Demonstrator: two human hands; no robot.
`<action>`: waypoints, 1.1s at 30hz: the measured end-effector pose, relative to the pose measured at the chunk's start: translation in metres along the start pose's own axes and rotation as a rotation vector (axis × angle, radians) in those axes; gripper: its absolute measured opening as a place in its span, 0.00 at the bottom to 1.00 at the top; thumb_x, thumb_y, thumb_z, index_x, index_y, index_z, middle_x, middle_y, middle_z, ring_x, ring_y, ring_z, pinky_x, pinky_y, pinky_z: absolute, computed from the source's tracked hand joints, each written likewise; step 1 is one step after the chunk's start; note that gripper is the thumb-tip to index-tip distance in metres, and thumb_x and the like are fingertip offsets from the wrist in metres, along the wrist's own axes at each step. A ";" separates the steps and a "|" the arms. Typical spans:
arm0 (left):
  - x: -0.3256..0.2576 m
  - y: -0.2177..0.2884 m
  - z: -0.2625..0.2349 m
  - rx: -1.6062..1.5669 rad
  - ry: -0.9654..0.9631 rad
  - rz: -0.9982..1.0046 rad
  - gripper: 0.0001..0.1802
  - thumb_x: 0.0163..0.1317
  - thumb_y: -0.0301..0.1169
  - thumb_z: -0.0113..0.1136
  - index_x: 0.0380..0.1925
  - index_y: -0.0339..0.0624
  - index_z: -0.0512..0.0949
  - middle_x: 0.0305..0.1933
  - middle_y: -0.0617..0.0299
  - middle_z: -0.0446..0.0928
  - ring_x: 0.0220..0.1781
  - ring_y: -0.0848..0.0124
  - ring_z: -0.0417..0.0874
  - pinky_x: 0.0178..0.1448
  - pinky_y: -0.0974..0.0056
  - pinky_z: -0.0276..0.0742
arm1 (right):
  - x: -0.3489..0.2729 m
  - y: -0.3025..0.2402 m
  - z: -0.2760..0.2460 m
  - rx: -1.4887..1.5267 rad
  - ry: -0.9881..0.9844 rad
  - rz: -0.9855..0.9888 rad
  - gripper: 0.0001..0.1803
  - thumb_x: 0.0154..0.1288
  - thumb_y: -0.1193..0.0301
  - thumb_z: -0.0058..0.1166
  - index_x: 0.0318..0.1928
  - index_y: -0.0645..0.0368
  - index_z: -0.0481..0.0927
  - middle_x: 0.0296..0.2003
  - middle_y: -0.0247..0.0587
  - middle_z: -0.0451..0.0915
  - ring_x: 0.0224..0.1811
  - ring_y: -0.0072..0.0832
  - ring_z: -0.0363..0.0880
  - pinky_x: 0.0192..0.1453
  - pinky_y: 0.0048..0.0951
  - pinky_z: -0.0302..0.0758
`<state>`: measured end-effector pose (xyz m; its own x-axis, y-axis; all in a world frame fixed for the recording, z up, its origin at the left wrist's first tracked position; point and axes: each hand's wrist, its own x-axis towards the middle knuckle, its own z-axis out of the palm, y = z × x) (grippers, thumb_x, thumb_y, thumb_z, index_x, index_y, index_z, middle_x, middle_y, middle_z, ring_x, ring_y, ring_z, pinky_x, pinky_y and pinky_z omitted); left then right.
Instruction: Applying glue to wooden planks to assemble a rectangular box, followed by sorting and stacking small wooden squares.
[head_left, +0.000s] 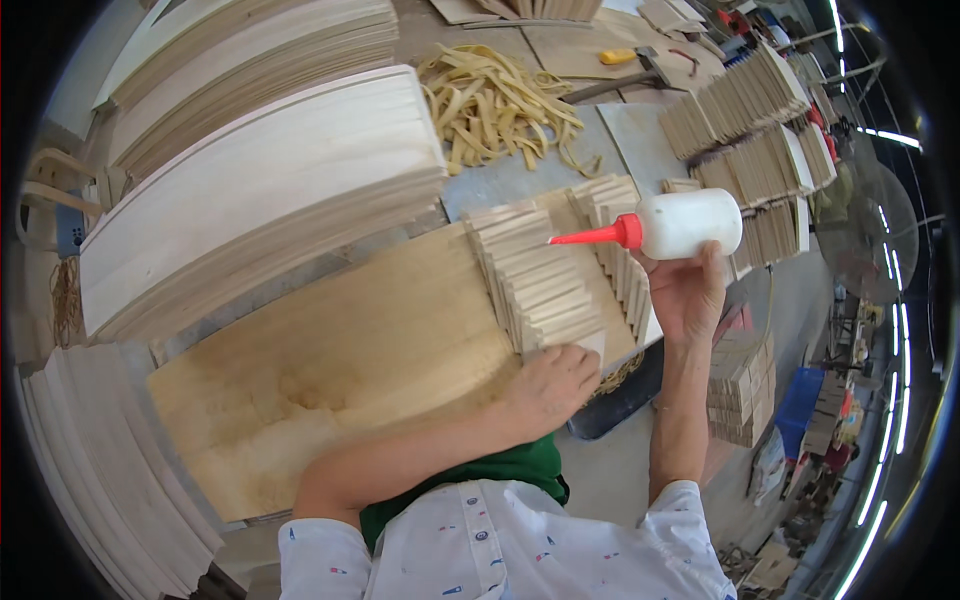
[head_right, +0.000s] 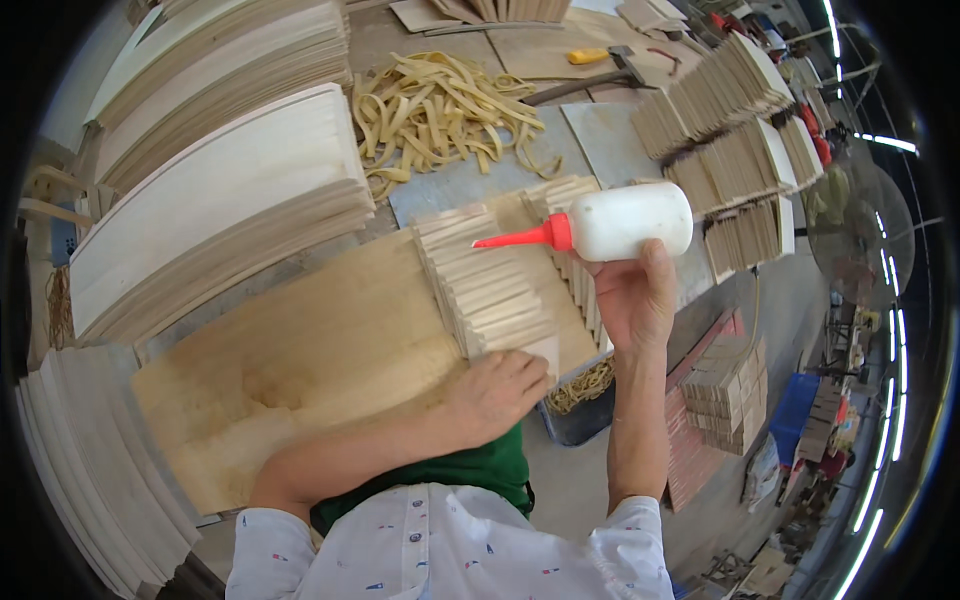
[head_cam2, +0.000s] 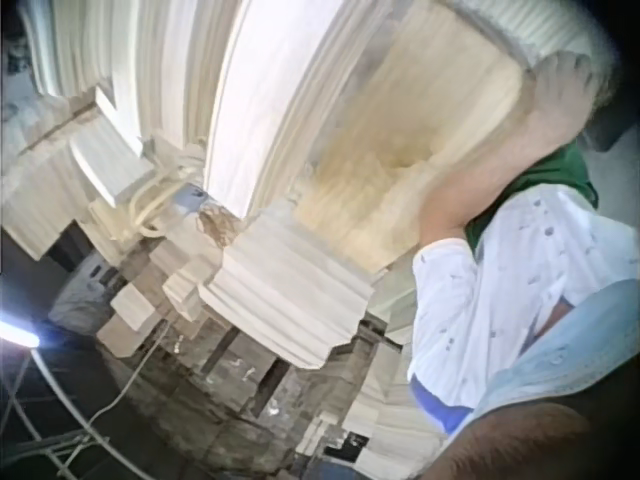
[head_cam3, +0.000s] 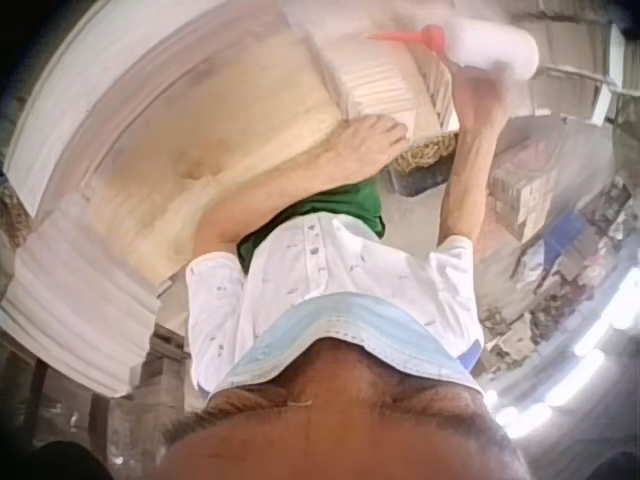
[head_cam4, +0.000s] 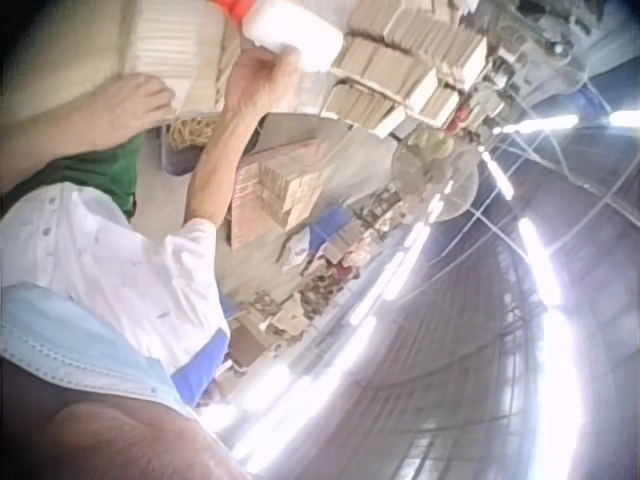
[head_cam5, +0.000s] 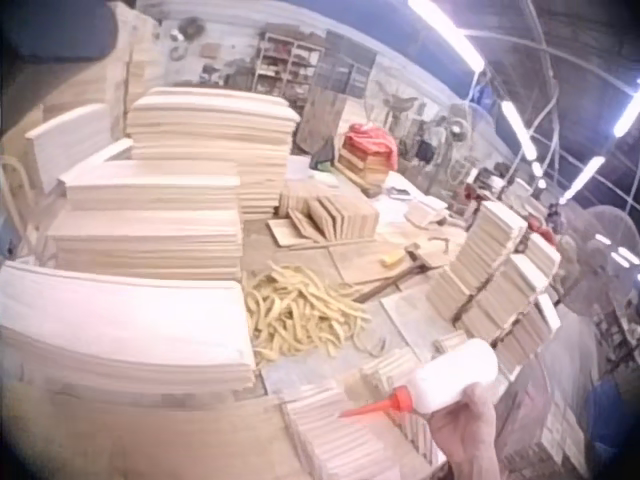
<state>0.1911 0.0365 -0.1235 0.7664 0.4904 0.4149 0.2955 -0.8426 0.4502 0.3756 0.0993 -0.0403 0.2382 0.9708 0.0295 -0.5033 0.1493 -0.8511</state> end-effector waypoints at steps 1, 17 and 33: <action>-0.001 0.000 0.001 0.020 0.001 -0.007 0.13 0.54 0.34 0.50 0.38 0.44 0.75 0.42 0.64 0.70 0.47 0.68 0.71 0.50 0.65 0.66 | 0.010 0.007 0.005 -0.029 0.001 0.017 0.33 0.63 0.60 0.58 0.64 0.58 0.63 0.58 0.45 0.73 0.61 0.42 0.73 0.60 0.55 0.74; -0.004 -0.010 0.002 0.056 0.033 0.021 0.10 0.54 0.35 0.51 0.35 0.46 0.75 0.43 0.66 0.68 0.47 0.71 0.67 0.49 0.68 0.63 | 0.050 0.046 0.018 0.039 -0.005 0.113 0.29 0.68 0.58 0.53 0.63 0.57 0.63 0.60 0.47 0.71 0.62 0.45 0.71 0.58 0.54 0.76; -0.005 -0.009 0.005 0.067 -0.014 0.033 0.11 0.54 0.35 0.50 0.37 0.46 0.75 0.46 0.66 0.68 0.49 0.71 0.67 0.50 0.68 0.62 | 0.062 0.046 0.035 -0.161 -0.092 0.120 0.28 0.60 0.71 0.60 0.58 0.64 0.67 0.52 0.49 0.75 0.55 0.40 0.77 0.52 0.49 0.81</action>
<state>0.1878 0.0402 -0.1336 0.7842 0.4591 0.4173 0.3067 -0.8715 0.3825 0.3380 0.1734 -0.0596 0.1043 0.9939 -0.0356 -0.3822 0.0070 -0.9241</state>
